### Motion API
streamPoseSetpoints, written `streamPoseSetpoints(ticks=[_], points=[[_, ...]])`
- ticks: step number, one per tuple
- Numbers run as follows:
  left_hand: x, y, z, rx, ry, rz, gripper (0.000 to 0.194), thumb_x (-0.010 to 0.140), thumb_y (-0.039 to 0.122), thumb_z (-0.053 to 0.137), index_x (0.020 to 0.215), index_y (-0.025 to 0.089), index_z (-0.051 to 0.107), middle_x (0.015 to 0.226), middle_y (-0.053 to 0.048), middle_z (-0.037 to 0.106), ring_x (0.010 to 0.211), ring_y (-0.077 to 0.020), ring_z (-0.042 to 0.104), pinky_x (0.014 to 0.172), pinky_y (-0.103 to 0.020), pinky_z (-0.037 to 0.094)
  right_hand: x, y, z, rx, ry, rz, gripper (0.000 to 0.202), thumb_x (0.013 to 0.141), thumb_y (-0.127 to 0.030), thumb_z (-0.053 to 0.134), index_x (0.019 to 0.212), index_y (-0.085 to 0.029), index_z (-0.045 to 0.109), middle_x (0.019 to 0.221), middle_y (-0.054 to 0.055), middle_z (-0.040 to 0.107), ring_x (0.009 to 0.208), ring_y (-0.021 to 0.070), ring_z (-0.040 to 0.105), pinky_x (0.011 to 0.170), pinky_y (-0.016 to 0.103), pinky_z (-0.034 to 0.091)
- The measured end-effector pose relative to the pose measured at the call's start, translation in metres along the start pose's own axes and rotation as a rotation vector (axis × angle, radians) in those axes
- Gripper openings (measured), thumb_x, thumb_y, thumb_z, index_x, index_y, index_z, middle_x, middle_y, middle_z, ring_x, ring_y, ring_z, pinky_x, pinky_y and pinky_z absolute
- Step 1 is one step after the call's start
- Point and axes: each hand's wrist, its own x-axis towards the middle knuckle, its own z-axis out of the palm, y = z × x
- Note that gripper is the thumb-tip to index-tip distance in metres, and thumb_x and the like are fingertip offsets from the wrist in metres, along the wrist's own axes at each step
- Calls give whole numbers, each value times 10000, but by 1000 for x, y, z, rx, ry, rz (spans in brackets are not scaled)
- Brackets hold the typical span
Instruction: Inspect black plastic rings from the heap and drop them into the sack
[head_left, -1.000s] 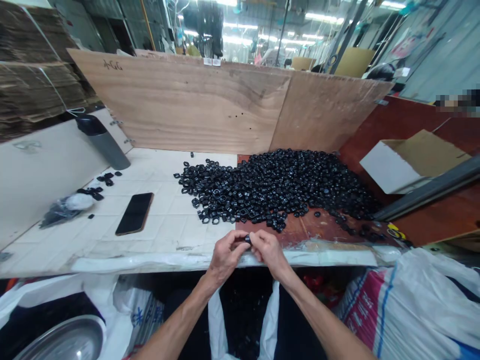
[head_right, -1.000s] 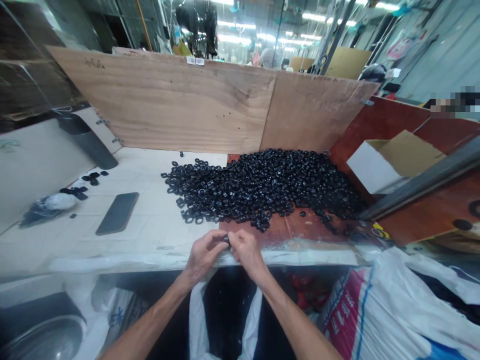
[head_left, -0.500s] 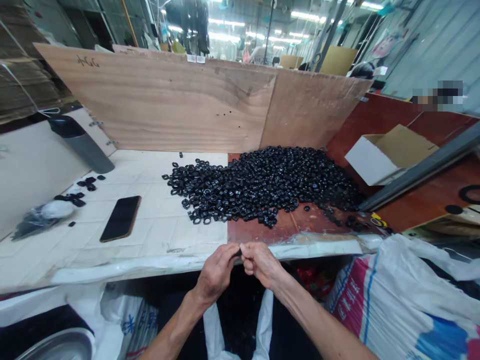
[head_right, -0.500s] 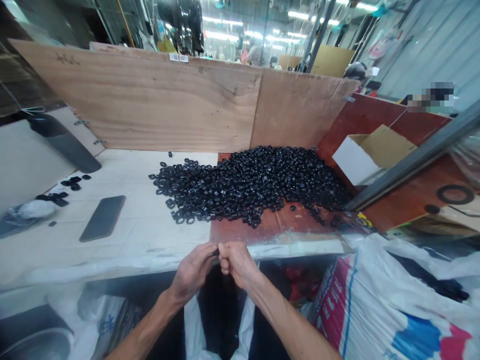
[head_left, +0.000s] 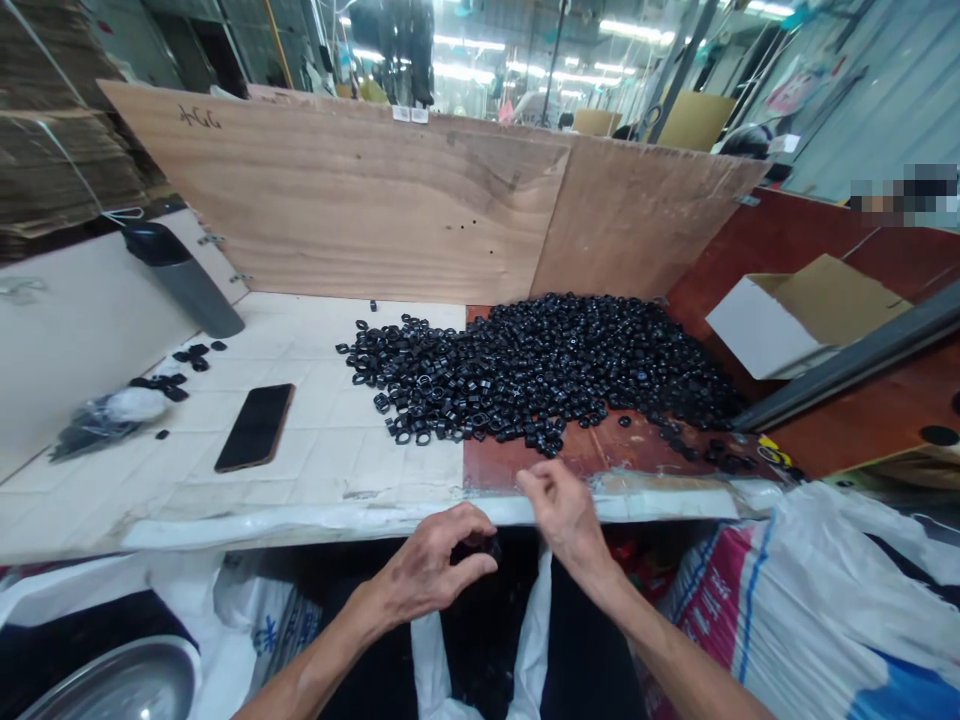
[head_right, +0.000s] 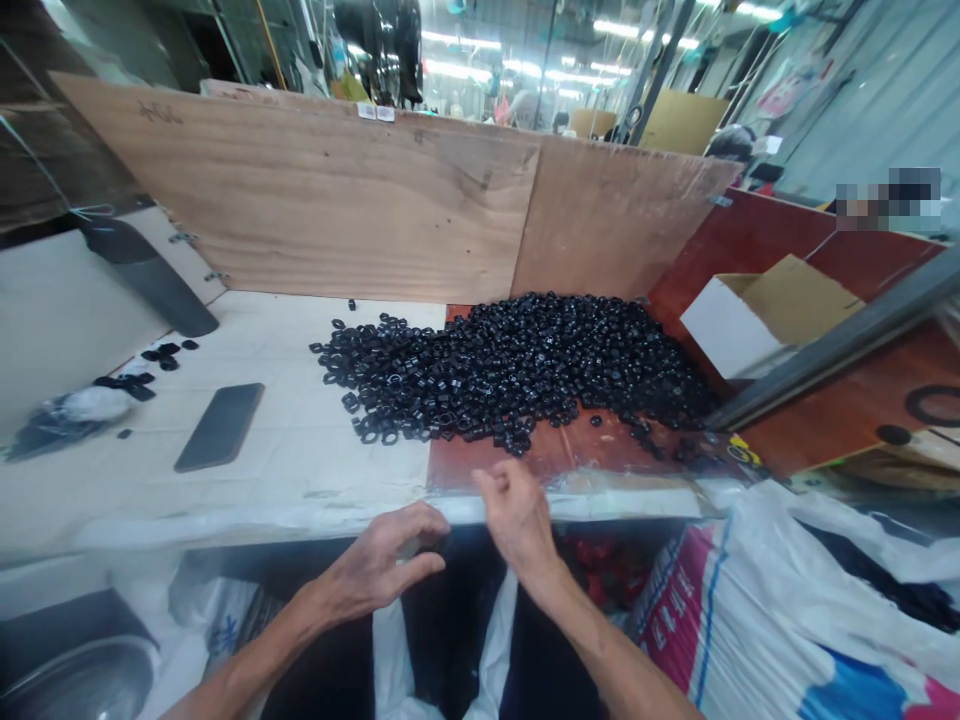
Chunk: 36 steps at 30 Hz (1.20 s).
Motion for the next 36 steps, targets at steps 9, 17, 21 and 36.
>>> streamPoseSetpoints(ticks=[9,17,21,36], points=[[51,-63,-11,427,443,-228,415,822,234,661,1230,199,597,906,-36,588,696,-188,612,731,-335,525,53,37,13,-286,120,-138,475,845,-230,529,1302,-128,452,1139,173,485,999,316,599,874,455,508],[63,-68,6,575,387,-301,227,880,270,622,1097,210,595,900,-38,643,814,-213,647,734,-305,499,62,20,45,-140,97,-297,512,777,-169,602,1274,-146,476,1159,144,499,980,273,588,890,435,519],[49,-66,5,556,363,-273,142,872,288,635,987,215,592,869,-23,626,823,-208,639,779,-314,510,54,23,40,-28,152,-346,353,785,-122,584,1131,-167,530,1154,105,479,636,121,530,687,329,543],[39,-65,1,253,327,-220,209,812,141,641,1007,215,656,843,-2,642,766,-168,594,770,-297,491,42,13,42,-176,-222,-718,189,921,-99,474,1011,-196,608,1002,83,581,900,200,612,823,320,531]])
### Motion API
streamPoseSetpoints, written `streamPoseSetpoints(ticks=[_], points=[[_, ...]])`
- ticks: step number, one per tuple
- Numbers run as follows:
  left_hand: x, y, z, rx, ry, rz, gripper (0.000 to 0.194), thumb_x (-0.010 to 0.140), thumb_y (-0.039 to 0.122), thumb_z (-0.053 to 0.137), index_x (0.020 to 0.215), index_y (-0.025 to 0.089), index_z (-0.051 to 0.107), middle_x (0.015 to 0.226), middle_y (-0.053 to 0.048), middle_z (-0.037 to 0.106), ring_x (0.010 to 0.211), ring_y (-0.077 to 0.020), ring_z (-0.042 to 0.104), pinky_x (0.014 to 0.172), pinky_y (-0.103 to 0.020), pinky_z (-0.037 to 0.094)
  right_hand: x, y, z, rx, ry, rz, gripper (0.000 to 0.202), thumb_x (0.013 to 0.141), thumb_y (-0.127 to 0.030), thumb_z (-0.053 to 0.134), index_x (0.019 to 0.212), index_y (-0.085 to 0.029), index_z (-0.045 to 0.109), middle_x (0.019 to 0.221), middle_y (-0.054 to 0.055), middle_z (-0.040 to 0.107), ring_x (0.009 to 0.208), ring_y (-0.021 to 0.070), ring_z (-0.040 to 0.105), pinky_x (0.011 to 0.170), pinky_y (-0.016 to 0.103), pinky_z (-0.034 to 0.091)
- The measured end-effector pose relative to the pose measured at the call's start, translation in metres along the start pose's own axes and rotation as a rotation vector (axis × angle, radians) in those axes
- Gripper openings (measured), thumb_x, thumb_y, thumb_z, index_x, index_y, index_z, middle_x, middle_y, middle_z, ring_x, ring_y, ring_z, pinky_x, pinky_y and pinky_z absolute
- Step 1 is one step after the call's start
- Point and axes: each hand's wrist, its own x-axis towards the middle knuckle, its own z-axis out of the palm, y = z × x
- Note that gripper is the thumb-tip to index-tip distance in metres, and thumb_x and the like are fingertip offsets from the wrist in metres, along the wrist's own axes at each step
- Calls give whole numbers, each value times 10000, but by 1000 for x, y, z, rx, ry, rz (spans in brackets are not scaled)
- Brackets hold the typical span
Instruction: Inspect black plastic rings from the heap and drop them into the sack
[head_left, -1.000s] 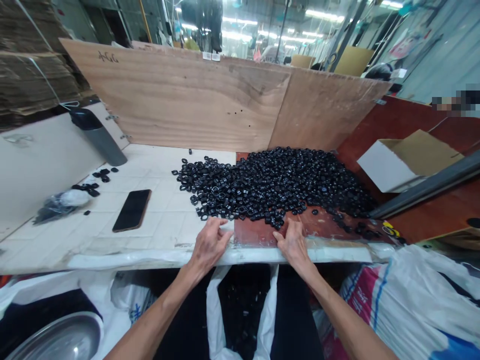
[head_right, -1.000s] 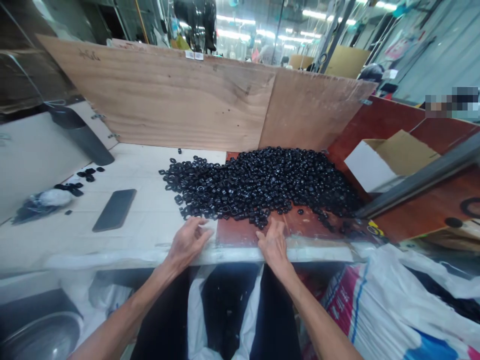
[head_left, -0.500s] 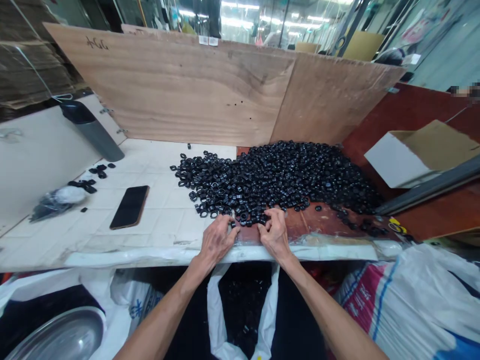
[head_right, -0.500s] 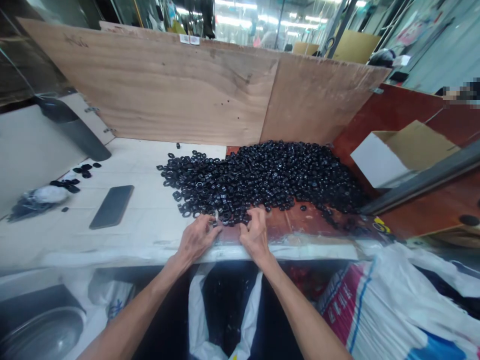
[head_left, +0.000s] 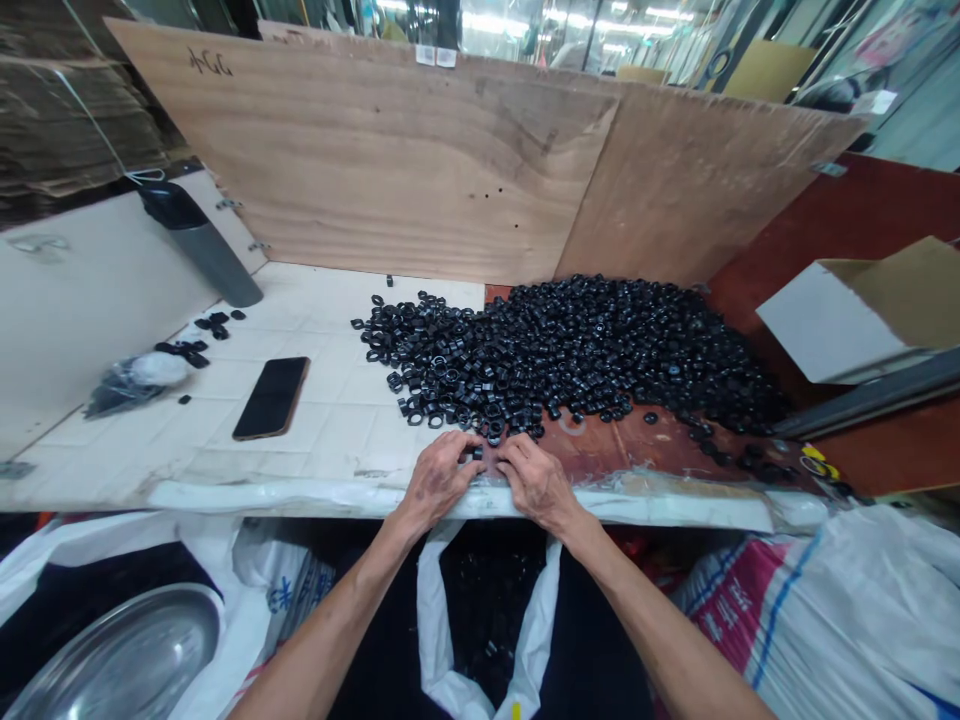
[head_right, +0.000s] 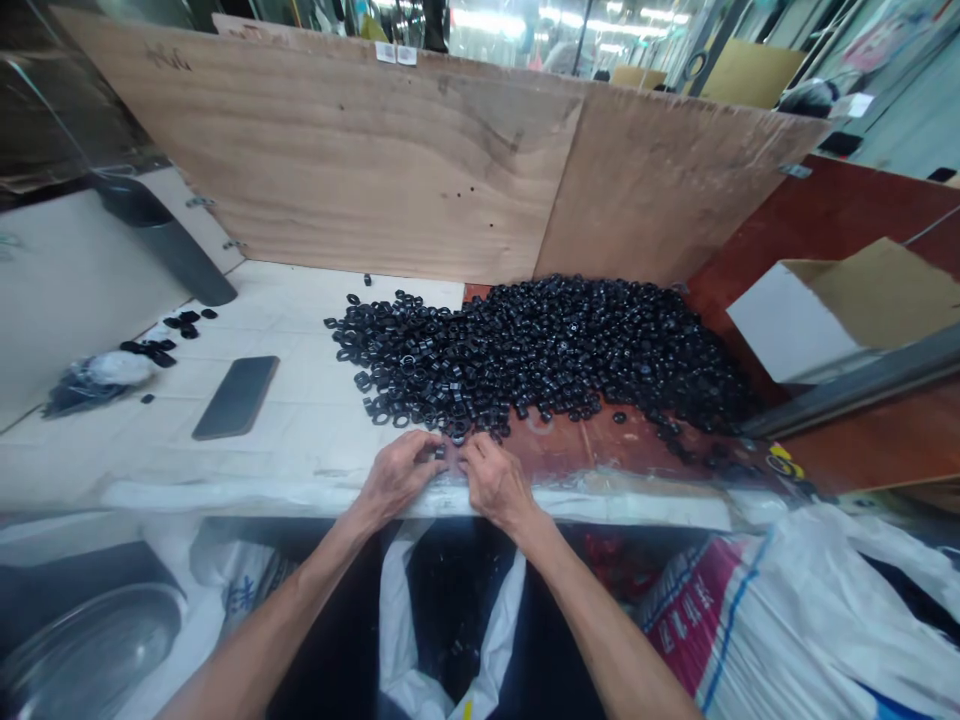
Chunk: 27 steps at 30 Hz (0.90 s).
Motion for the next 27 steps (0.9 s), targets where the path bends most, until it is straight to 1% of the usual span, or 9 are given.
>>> streamPoseSetpoints(ticks=[3,7,10,12,16,18,21,24,27], points=[[2,4,-5,-220,-60,-99,217,814,169,630,1024,208,668,854,4,650,744,-143,600,732,-263,493,-1,2,2,19,16,31,160,915,-100,478,956,-188,606,944,79,581,868,205,607,795,326,526],[6,7,-11,-528,-148,-273,236,780,213,679,1012,177,656,914,-22,693,820,-159,653,769,-269,514,0,6,-3,133,52,105,192,903,-132,523,1054,-179,632,961,85,590,854,212,603,780,346,524],[8,8,-12,-673,-173,-396,284,776,232,711,1037,162,624,821,-17,703,708,-138,645,645,-229,485,2,10,-8,346,48,163,197,929,-190,535,1076,-195,666,982,82,591,883,207,612,787,343,532],[8,8,-13,-720,-172,-430,293,781,241,722,1042,159,618,775,-8,697,641,-118,618,590,-210,449,6,12,-10,557,12,231,177,948,-240,533,1053,-205,672,1028,75,584,839,180,628,755,321,546],[9,7,-13,-851,-116,-451,332,746,231,770,1036,153,629,873,-28,709,760,-136,650,702,-241,497,23,11,-7,876,-3,290,193,874,-298,652,1052,-223,643,1056,48,571,785,151,630,697,277,550],[9,7,-12,-900,-69,-461,371,720,223,794,1046,153,634,906,-30,706,801,-140,652,745,-254,510,35,8,-4,886,16,249,198,825,-290,703,1005,-223,656,1012,41,584,809,162,617,689,267,538],[9,9,-12,-919,-10,-468,396,695,227,816,1044,144,648,885,-27,703,796,-139,649,741,-254,519,50,5,-2,806,-18,175,136,842,-273,679,963,-211,679,978,52,615,830,175,615,705,275,533],[9,10,-12,-903,36,-492,396,707,247,812,1055,140,654,890,-37,715,812,-150,662,767,-268,534,59,5,-1,745,-76,159,229,888,-251,624,1114,-212,637,982,56,662,779,165,640,703,286,549],[7,9,-11,-867,106,-502,384,727,242,800,1065,151,641,897,-33,718,830,-151,673,802,-278,543,64,9,0,688,-48,90,253,911,-215,591,1162,-215,618,1032,65,686,864,185,664,826,340,552]])
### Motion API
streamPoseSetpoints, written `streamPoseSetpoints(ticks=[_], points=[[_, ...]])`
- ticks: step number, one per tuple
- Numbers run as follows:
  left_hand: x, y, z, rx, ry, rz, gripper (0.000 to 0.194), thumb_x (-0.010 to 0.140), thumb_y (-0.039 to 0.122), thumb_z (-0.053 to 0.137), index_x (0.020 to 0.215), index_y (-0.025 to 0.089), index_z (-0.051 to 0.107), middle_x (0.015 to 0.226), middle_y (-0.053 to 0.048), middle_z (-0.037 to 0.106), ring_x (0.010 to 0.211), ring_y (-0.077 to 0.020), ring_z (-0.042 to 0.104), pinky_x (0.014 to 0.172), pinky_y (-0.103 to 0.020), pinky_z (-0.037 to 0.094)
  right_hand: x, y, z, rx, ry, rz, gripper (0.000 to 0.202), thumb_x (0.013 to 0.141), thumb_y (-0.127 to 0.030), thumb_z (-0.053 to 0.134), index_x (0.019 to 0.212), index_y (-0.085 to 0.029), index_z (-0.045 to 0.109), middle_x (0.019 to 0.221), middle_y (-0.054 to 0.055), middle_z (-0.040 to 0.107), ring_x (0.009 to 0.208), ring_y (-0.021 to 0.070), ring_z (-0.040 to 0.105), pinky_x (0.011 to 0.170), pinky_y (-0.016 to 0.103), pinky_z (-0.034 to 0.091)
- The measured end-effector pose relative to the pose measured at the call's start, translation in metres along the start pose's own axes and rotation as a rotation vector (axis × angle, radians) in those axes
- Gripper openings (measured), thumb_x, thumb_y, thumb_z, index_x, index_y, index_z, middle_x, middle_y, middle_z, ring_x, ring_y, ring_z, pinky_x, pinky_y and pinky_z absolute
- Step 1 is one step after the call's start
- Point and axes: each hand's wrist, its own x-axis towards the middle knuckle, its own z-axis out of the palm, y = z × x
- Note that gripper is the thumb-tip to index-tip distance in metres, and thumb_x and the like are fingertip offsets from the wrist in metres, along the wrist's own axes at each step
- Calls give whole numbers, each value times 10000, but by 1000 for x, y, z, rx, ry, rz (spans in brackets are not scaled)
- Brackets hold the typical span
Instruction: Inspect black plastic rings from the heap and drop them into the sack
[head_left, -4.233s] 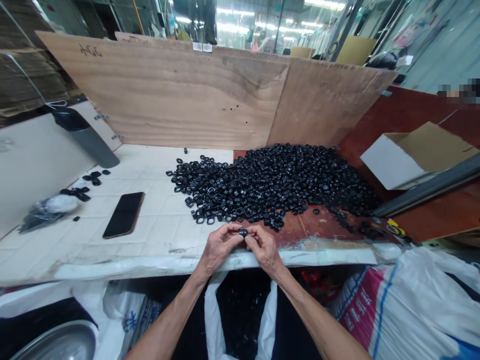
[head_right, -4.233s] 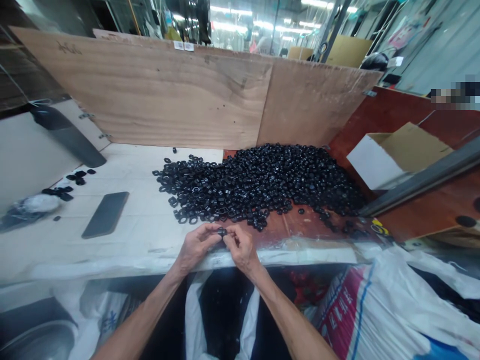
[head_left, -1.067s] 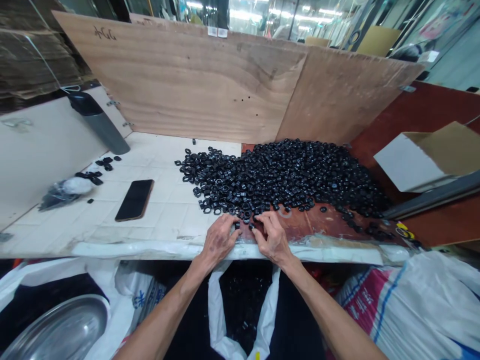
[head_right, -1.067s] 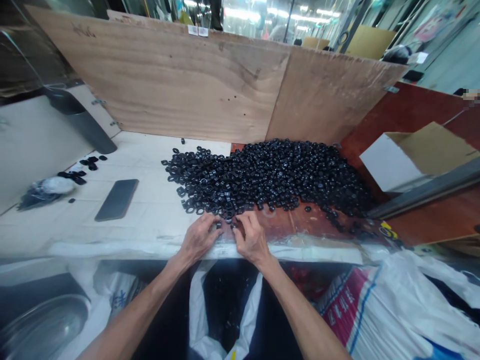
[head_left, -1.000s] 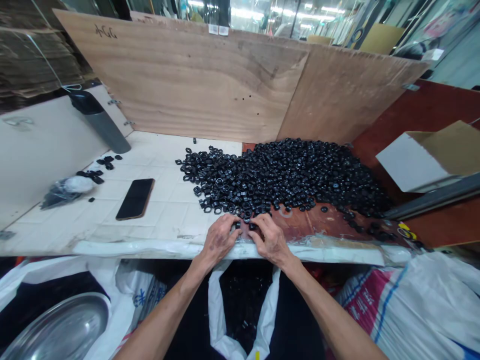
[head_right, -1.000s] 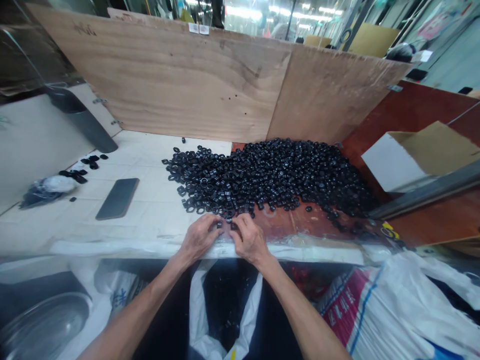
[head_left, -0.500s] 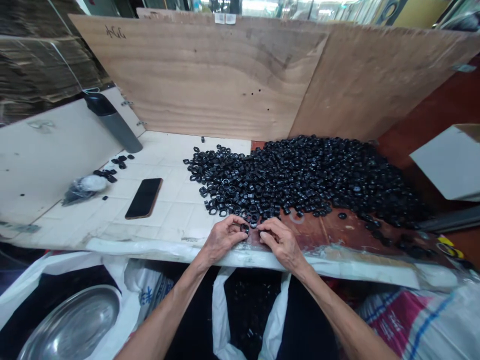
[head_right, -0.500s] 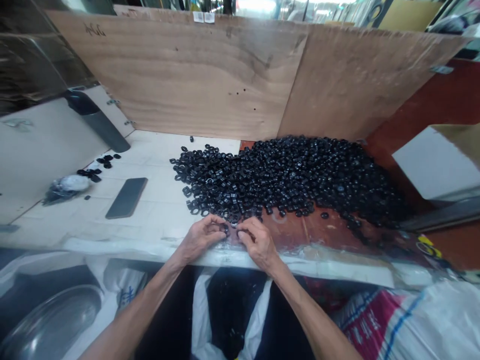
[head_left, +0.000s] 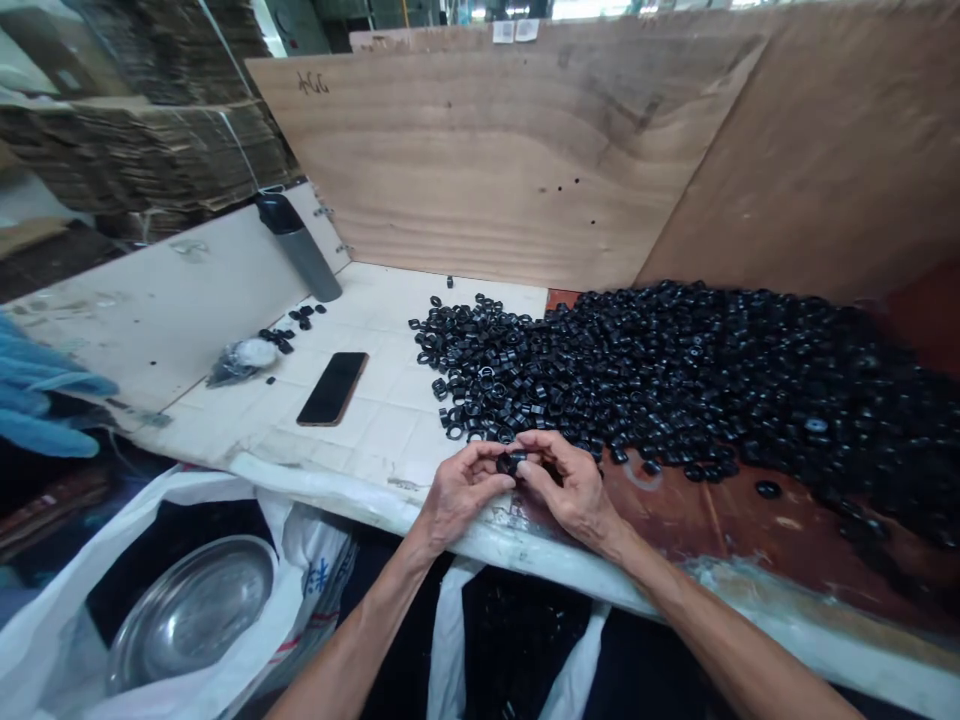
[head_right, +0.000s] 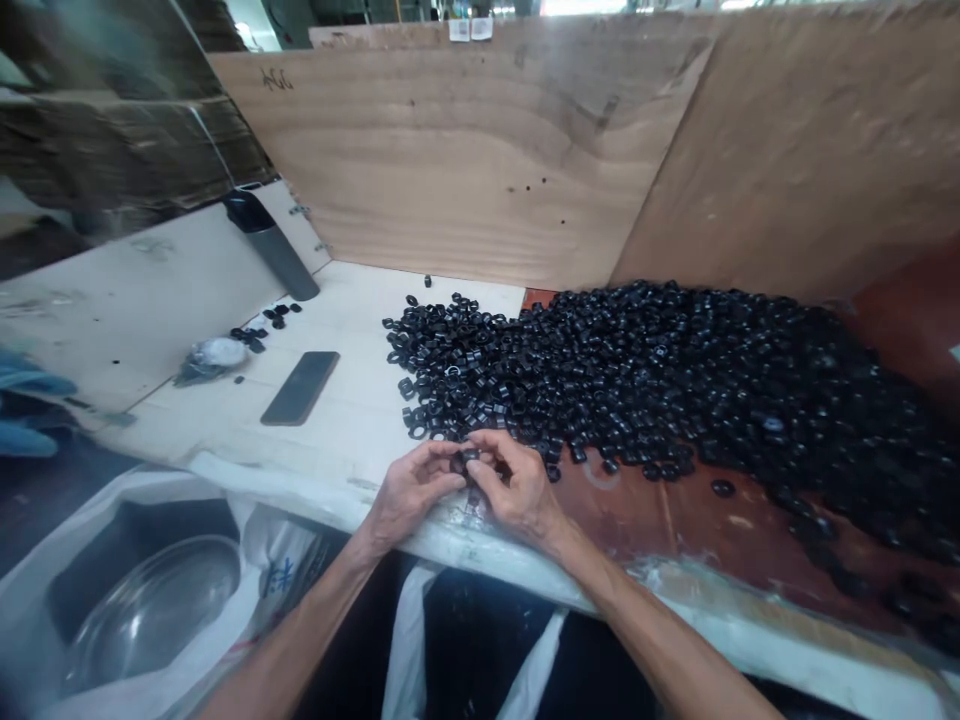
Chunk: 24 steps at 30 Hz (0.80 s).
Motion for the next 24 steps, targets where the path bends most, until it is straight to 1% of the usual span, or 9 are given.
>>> streamPoseSetpoints(ticks=[2,4,8,12,14,17,20,22,24], points=[[0,-2,0,20,38,40,360,725,238,799,1038,157,639,878,-21,706,816,-144,669,790,-271,549,3,3,0,-46,28,-105,175,908,-199,586,1060,-208,673,1071,83,676,989,219,645,915,387,523],[1,-5,0,59,71,107,338,725,253,797,1014,155,653,923,-28,688,822,-144,661,781,-273,556,4,6,1,-69,52,-172,146,897,-194,591,998,-202,697,1065,95,665,1017,235,629,907,398,522],[0,-4,0,181,106,261,318,743,290,776,1017,151,695,1062,-73,660,891,-177,658,810,-317,570,1,11,3,-79,47,-145,148,894,-195,594,1025,-206,661,982,69,663,852,199,630,768,337,539],[-5,2,0,368,83,381,244,827,263,692,1050,174,728,1046,-81,705,1010,-211,645,944,-384,531,-5,14,3,-90,19,-102,130,897,-202,600,1023,-208,632,959,51,663,814,183,627,765,314,534],[-7,2,3,392,102,387,232,835,255,682,1049,182,734,1039,-78,714,1028,-216,642,972,-396,517,-7,15,2,-97,29,-100,150,891,-203,610,1041,-208,618,933,43,663,794,180,632,757,307,540],[-10,-1,10,289,158,320,246,799,261,718,1031,178,727,1067,-74,688,985,-209,659,922,-372,545,-8,16,2,-132,36,-139,143,899,-205,599,1040,-204,619,927,43,667,796,184,646,753,304,546],[-13,-4,18,170,180,280,251,779,270,738,1005,165,707,1017,-65,679,917,-191,671,876,-341,557,-7,14,3,-171,42,-228,129,931,-222,555,1029,-203,638,932,57,680,845,204,664,779,320,549],[-16,-5,21,153,199,307,248,763,289,754,968,159,705,976,-65,684,883,-187,670,856,-332,559,-7,13,4,-193,59,-293,139,946,-235,540,1029,-212,650,933,59,694,853,208,678,796,324,554],[-17,-7,20,170,203,336,274,741,314,778,953,152,717,970,-80,691,888,-195,672,856,-327,555,-5,14,4,-209,66,-380,127,934,-245,568,1013,-226,665,919,51,707,824,204,696,772,307,568]])
